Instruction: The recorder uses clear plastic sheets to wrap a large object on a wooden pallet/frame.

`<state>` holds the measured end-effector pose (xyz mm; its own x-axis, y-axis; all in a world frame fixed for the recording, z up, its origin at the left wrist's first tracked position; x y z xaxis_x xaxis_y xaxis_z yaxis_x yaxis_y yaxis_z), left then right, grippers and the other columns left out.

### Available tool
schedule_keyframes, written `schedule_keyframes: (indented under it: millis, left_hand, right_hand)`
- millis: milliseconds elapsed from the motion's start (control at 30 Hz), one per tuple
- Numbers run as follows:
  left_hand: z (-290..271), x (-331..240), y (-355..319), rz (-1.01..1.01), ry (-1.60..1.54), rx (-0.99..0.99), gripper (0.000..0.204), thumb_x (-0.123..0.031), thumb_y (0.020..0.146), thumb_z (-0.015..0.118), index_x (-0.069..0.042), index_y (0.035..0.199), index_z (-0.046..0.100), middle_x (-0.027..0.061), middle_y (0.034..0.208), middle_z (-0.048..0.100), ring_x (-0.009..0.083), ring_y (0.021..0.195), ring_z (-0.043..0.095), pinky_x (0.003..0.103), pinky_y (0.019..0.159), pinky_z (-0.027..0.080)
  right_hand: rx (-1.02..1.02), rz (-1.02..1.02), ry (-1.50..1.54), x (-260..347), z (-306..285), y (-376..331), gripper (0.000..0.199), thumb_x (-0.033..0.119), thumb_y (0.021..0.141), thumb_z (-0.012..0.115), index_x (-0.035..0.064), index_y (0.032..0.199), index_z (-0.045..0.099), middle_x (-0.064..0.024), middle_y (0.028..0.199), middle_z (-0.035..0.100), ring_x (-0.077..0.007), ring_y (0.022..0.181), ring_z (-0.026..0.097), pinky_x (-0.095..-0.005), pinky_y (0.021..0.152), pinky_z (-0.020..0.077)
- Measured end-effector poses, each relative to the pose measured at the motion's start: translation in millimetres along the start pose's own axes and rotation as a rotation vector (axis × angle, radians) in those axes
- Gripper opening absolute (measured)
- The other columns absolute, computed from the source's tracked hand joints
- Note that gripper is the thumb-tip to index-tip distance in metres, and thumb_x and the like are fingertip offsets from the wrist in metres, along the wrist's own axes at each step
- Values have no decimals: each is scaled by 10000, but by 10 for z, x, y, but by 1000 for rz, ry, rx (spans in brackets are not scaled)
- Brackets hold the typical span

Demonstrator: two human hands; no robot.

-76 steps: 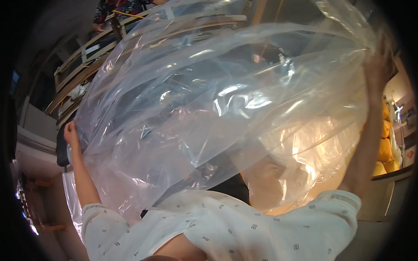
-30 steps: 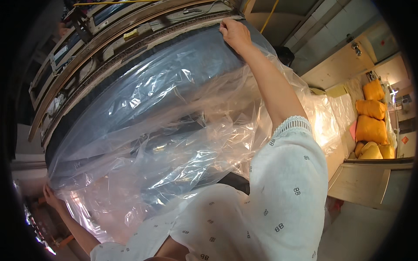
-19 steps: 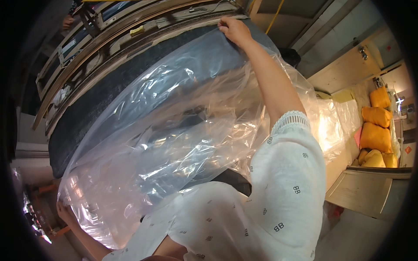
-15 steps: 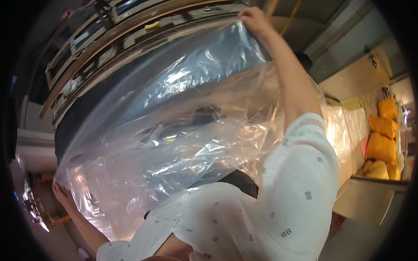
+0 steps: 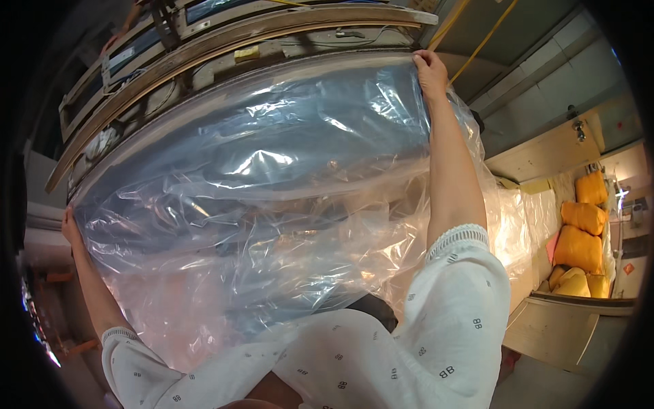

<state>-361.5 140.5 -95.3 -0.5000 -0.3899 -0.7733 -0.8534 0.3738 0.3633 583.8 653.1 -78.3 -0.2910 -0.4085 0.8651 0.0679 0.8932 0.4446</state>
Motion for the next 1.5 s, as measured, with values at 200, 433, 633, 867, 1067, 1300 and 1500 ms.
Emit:
schedule_keyframes:
  millis: [200,433,633,867,1067,1300,1500]
  left_hand:
    - [216,-278,144,21,70,-5,373,-319,830,595,-16,1041,650,73,1044,639,153,963,564,239,856,398]
    - [278,-98,424,97,104,2,404,-361,809,609,-13,1011,649,75,969,643,168,890,561,266,833,406]
    - [437,161,651,-34,398,4,446,-386,842,529,-1,1046,623,100,1017,619,171,973,539,279,859,383]
    - [235,605,827,-191,-464,207,416,-282,867,485,34,1125,567,86,1079,587,186,968,542,281,859,398]
    - [19,681,963,-166,-431,100,401,-283,868,485,21,1115,571,82,1044,591,176,907,546,267,813,412]
    - [-202,146,633,41,160,375,412,-393,847,571,-16,1002,630,50,947,600,161,855,523,282,792,404]
    - [-1372,-263,500,35,149,245,386,-389,848,559,-41,994,639,95,939,649,208,828,590,320,782,442]
  right_hand:
    - [14,19,-237,22,144,245,231,218,768,637,37,911,650,-45,822,640,-127,770,574,-257,716,436]
    - [-97,-30,-430,118,210,273,308,282,694,671,33,865,616,-113,874,586,-218,804,563,-312,751,439]
    - [-241,-87,-577,168,109,245,375,307,649,702,27,827,527,-155,926,494,-294,850,509,-363,782,426]
    - [-242,-56,-455,161,108,274,354,313,688,670,19,815,516,-162,934,495,-299,906,487,-357,814,395]
    - [-258,-48,-403,129,113,277,364,364,736,629,20,784,523,-172,920,506,-309,895,495,-372,815,391]
    - [267,132,-823,259,157,237,483,464,763,592,28,970,610,-204,1112,535,-368,1054,484,-410,881,384]
    - [674,70,-302,1105,85,-764,275,324,894,489,74,778,487,40,708,435,-68,682,398,-215,622,343]
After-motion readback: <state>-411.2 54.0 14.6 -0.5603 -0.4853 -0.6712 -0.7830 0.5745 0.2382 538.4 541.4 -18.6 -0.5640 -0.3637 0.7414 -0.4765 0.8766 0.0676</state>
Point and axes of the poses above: each hand's wrist, its own y-axis towards the middle knuckle, its own z-axis out of the palm, x = y × z, the point moved 4 cm from there along y, towards the middle knuckle
